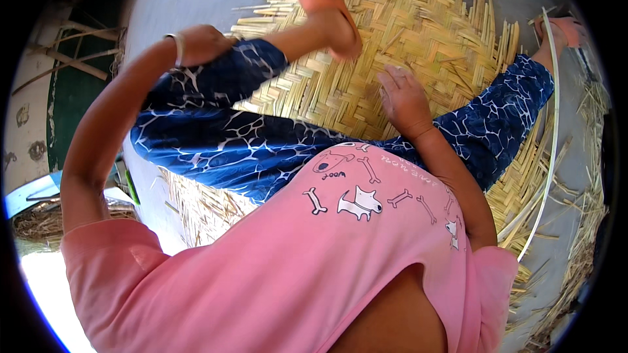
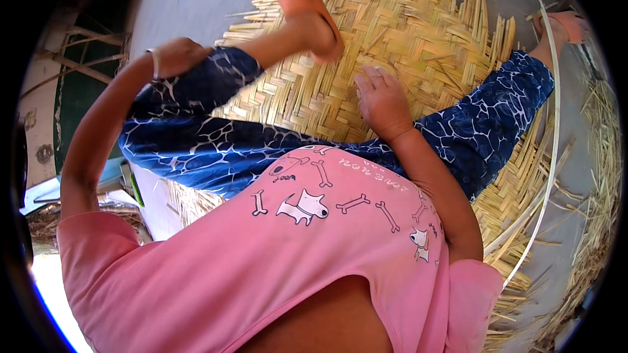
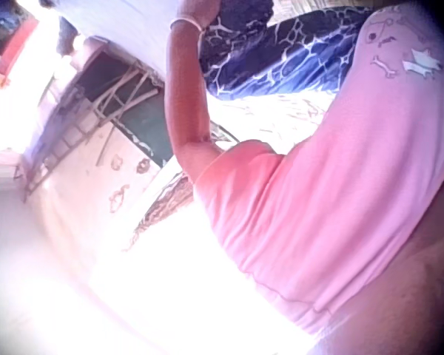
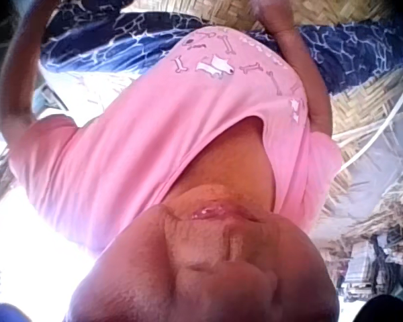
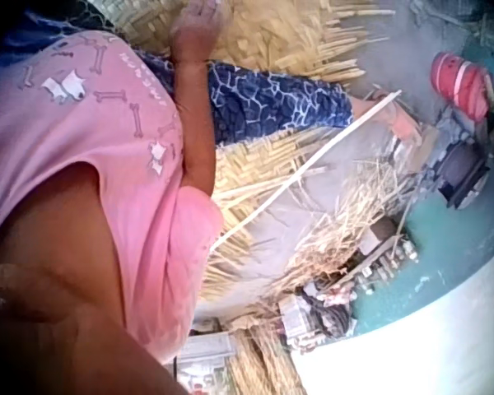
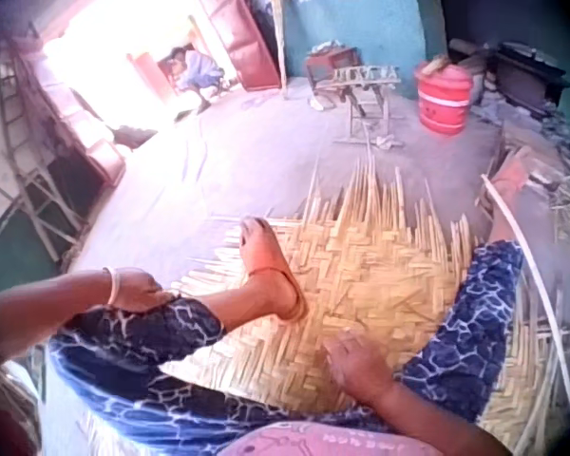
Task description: The person sits on the floor and weaves a basket using thin bamboo strips. They interlace the strips by hand, occasionally adjusting the basket's position and adding new strips to continue the pattern.
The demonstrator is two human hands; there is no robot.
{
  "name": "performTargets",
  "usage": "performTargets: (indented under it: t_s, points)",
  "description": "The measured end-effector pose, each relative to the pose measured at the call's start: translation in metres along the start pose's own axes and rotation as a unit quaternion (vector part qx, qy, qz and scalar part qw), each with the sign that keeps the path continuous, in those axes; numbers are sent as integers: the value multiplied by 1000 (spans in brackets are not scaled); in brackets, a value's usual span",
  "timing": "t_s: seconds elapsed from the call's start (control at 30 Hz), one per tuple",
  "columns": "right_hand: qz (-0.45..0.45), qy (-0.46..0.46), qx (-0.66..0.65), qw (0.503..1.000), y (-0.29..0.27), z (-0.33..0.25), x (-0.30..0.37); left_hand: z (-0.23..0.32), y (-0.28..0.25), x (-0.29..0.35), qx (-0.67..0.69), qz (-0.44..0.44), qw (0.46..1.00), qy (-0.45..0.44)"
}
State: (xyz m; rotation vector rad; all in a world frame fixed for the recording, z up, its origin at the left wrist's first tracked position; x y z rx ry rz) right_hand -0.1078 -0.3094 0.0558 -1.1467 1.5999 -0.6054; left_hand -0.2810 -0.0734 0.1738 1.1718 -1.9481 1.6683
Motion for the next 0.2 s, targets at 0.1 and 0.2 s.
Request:
performTargets:
  t_s: [0.1, 0.2]
  points:
    - [-45, -9, -84, 995, 19, -9, 3, -90, 18, 22, 289, -37, 920, -263]
    - [-87, -65, -121, 987, 33, -30, 2, -130, 36, 37, 329, 116, 921, -176]
Point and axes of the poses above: each hand's wrist, its own x-axis away from the middle knuckle, its own y-axis out of the palm, z = x × y, the point moved 9 cm from there along -x, towards the middle knuckle, and after that the axes turned 9 degrees about -y, right-handed, at the moved point
